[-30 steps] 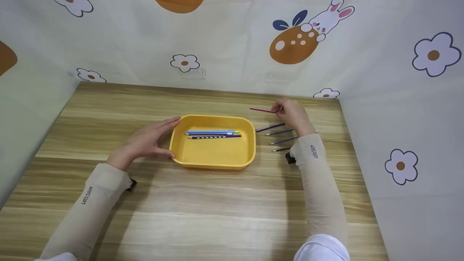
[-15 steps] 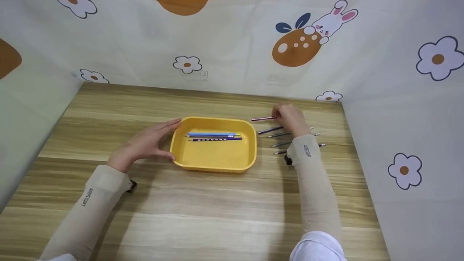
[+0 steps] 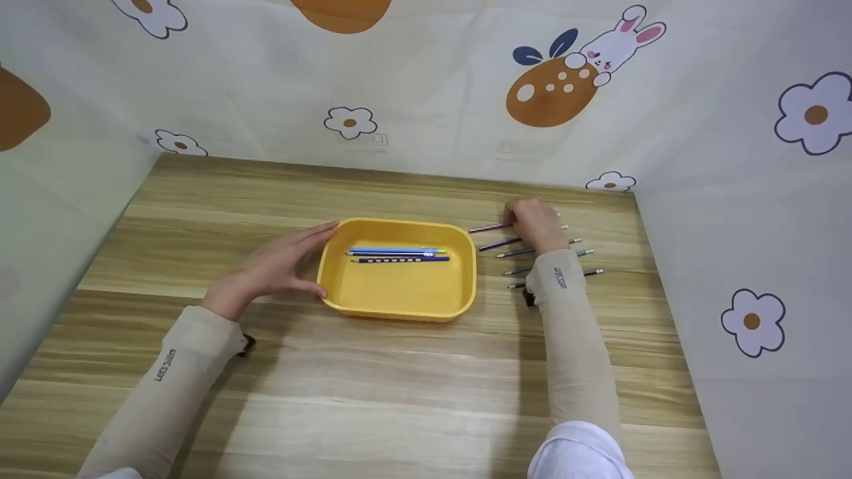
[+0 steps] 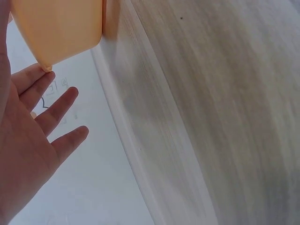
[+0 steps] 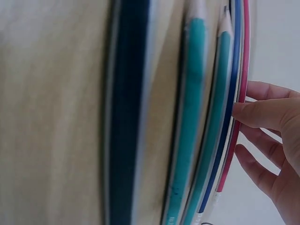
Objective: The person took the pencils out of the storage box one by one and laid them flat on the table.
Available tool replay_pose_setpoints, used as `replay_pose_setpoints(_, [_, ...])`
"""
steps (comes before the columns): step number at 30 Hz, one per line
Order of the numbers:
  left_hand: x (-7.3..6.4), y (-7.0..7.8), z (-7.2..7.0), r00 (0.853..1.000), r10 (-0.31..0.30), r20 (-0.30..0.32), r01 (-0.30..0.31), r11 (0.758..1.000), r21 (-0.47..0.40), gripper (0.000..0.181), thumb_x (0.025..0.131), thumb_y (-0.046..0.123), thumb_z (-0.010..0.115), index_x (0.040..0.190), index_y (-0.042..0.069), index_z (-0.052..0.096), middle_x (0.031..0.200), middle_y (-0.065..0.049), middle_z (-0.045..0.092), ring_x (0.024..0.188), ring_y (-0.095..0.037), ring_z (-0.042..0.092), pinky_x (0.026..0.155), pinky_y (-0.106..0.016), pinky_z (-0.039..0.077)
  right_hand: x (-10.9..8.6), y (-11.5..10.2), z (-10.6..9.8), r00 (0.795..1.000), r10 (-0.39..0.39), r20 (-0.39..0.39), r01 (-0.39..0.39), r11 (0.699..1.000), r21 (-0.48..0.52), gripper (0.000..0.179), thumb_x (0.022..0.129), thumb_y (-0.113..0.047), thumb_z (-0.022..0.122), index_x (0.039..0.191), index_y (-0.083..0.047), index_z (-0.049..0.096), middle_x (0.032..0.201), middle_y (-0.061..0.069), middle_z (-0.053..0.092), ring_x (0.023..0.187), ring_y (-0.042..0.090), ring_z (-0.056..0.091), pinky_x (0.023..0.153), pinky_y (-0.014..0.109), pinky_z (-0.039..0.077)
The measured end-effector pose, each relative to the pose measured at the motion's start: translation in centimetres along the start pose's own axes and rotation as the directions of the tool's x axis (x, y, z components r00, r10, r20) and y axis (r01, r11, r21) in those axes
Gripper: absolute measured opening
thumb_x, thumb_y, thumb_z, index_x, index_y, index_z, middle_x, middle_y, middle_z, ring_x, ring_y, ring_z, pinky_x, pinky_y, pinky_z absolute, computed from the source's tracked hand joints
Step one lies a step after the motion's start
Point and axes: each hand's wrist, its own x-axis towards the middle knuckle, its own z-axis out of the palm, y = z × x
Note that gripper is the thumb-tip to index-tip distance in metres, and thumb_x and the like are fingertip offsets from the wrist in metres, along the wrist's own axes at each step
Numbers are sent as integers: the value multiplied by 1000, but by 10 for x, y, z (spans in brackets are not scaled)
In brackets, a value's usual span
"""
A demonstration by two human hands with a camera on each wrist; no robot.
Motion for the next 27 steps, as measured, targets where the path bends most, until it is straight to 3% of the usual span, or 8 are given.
replay_pose_setpoints(5, [0,0,0,1000,1,3,-1,1000,-13,116,67,68,78,160,24,23,168,9,18,153,-24,27,127,-49,24,-1,0,1,1000,24,17,-24,1000,-1,20,84,6,60,93,-6,73,94,14,72,86,33,65,81,53,55])
replay_pose_setpoints(12, [0,-2,0,999,37,-12,-37,999,-17,115,68,65,80,160,21,25,168,7,21,152,-25,29,127,-47,25,-2,0,1,1000,1,-10,-1,1000,10,21,84,8,59,95,-4,73,97,15,73,89,36,68,82,55,56])
replay_pose_setpoints(27, [1,-3,1,1000,18,-3,-18,1000,-18,116,68,66,79,160,23,24,168,9,19,153,-25,27,127,-48,24,-6,-3,-8,994,90,62,-92,995,36,14,91,-2,62,100,-6,72,103,16,73,95,34,66,87,54,55])
